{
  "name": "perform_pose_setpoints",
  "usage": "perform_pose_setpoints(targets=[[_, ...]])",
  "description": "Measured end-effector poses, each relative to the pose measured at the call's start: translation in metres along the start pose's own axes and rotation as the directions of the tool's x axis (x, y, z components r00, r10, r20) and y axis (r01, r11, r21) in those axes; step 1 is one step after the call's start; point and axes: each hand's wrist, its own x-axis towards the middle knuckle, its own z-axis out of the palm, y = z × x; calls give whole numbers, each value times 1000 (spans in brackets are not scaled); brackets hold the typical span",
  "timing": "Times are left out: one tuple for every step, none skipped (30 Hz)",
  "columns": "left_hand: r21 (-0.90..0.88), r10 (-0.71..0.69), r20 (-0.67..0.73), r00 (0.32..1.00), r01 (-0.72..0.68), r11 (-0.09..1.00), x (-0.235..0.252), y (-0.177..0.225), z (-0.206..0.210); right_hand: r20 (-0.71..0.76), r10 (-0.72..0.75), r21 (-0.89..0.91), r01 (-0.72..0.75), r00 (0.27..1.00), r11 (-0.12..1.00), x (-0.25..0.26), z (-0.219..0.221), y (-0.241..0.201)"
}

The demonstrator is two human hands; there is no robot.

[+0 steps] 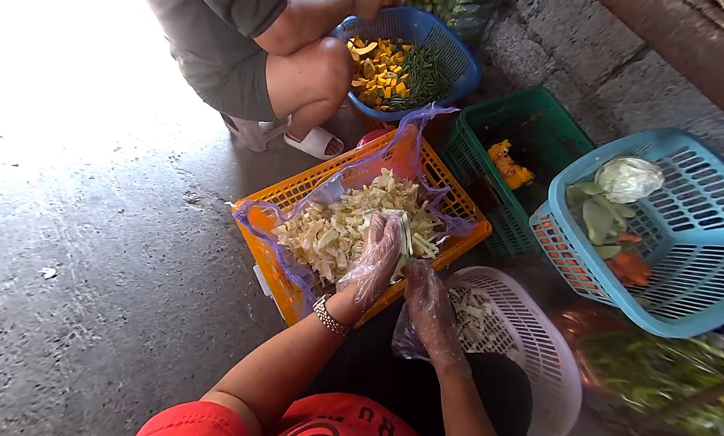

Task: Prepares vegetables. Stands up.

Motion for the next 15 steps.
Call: perform_pose_setpoints(targets=[[9,-2,2,1000,2,1000,0,1,0,4,14,-8,-14,1000,1000,3,1,-2],[14,-9,10,1000,9,1000,0,0,-2,23,39,-9,-39,999,999,6,1,-5],[11,-11,19,1000,11,1000,0,-1,-3,49,67,-11,-67,997,998,10,2,-8],[3,-7,21,1000,7,1000,0,-2,-3,80,106,-21,-104,991,994,17,2,-8],[-11,7,15,1000,-7,1000,-1,-4,-3,127,157,-31,-154,979,988,25,1,-7],[-23,20,6,1000,-19,1000,-2,-7,-3,171,204,-4,-206,964,978,33,1,-2],[-26,22,5,1000,-22,999,-3,-8,-5,211,251,64,-270,945,961,39,0,3],[-24,12,6,1000,-12,1000,-2,-9,-8,256,287,141,-330,923,933,42,-1,7],[-26,0,7,1000,0,1000,1,-9,-11,304,310,223,-384,901,896,42,-2,7],[-45,-8,23,1000,9,999,5,-10,-16,350,314,307,-425,882,852,40,-3,8],[-78,-18,54,998,23,997,8,-10,-21,384,298,384,-445,874,809,36,-1,10],[-118,-20,84,996,30,993,10,-10,-26,378,266,436,-424,887,794,30,0,12],[-171,-18,104,994,35,985,14,-9,-29,325,222,450,-357,919,819,23,1,14],[-236,-16,115,993,43,971,16,-9,-30,249,163,429,-260,955,865,15,1,16],[-292,-18,133,991,56,955,18,-8,-30,171,87,393,-149,982,907,7,2,17]])
